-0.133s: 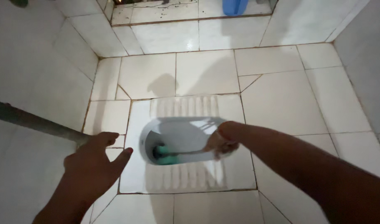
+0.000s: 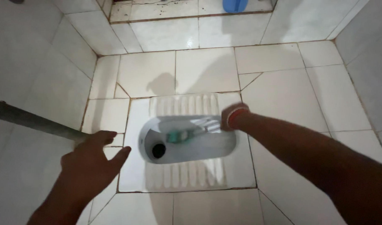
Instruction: The person cleans a squat toilet by scrubbing the inside of the toilet bowl using a brush.
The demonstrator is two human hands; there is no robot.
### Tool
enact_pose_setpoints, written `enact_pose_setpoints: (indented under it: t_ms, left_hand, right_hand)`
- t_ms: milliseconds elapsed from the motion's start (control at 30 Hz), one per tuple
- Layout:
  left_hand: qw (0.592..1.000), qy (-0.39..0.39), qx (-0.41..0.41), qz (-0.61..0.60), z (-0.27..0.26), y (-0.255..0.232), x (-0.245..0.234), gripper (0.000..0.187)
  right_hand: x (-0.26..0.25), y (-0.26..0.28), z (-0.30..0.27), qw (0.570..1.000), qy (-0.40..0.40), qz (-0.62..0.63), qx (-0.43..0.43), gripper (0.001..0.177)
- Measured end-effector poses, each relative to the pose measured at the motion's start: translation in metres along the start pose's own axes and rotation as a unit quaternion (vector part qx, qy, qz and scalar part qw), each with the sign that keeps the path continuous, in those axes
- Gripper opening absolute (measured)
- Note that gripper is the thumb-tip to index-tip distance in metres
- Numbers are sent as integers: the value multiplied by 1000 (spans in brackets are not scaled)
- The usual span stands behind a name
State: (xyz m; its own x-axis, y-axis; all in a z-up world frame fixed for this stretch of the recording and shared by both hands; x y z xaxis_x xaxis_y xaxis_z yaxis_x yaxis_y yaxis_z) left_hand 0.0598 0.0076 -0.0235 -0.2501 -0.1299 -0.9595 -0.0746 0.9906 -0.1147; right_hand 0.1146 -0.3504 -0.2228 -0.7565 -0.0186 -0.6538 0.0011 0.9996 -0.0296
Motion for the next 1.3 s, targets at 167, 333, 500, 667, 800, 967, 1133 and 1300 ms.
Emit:
enact_pose_setpoints:
  t_ms: [167,333,500,667,800,967,1133,1300]
  left_hand:
    - [1000,2,-11,-2,2,-2,-2,66]
    - [1000,19,-21,4,3,-5,-2,66]
    - [1000,17,-12,14,6,-11,0,67]
    - [999,36,-13,18,7,-6,3,68]
    - [999,30,-16,-6,7,1,2,68]
    - [998,53,-29,25,11,5,2,72]
    - [999,27,-23,22,13,1,-1,72]
    - [1000,19,-15,13,13,-11,-3,72]
  right_hand:
    - [18,27,-6,986,-96,-124,-61,50]
    - [53,68,-34,989,95,-1,-115,69]
    - [47,71,-38,987,118,31,-102,81]
    - [-1,-15,-24,993,20,-114,-13,65]
    - [-16,-41,-42,985,-80,-152,10,65]
    - [34,-31,-60,995,-13,-98,0,64]
    - [17,-48,-50,981,-96,-169,-26,51]
    - [35,-64,-54,986,-6,-165,20,64]
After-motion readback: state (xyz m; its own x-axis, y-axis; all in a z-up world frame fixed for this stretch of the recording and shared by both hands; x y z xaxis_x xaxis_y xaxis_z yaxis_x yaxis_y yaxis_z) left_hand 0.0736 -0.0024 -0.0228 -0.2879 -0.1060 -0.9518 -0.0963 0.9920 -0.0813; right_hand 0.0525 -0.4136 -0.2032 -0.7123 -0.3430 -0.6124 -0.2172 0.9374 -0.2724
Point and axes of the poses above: each hand's wrist, its own z-axis towards the middle knuckle, its own x-axis out of the palm, y = z × x, the point moved 6 cm from there along z, towards the middle knuckle, and after that the axes turned 2 degrees about -y, right-handed, at the moved point
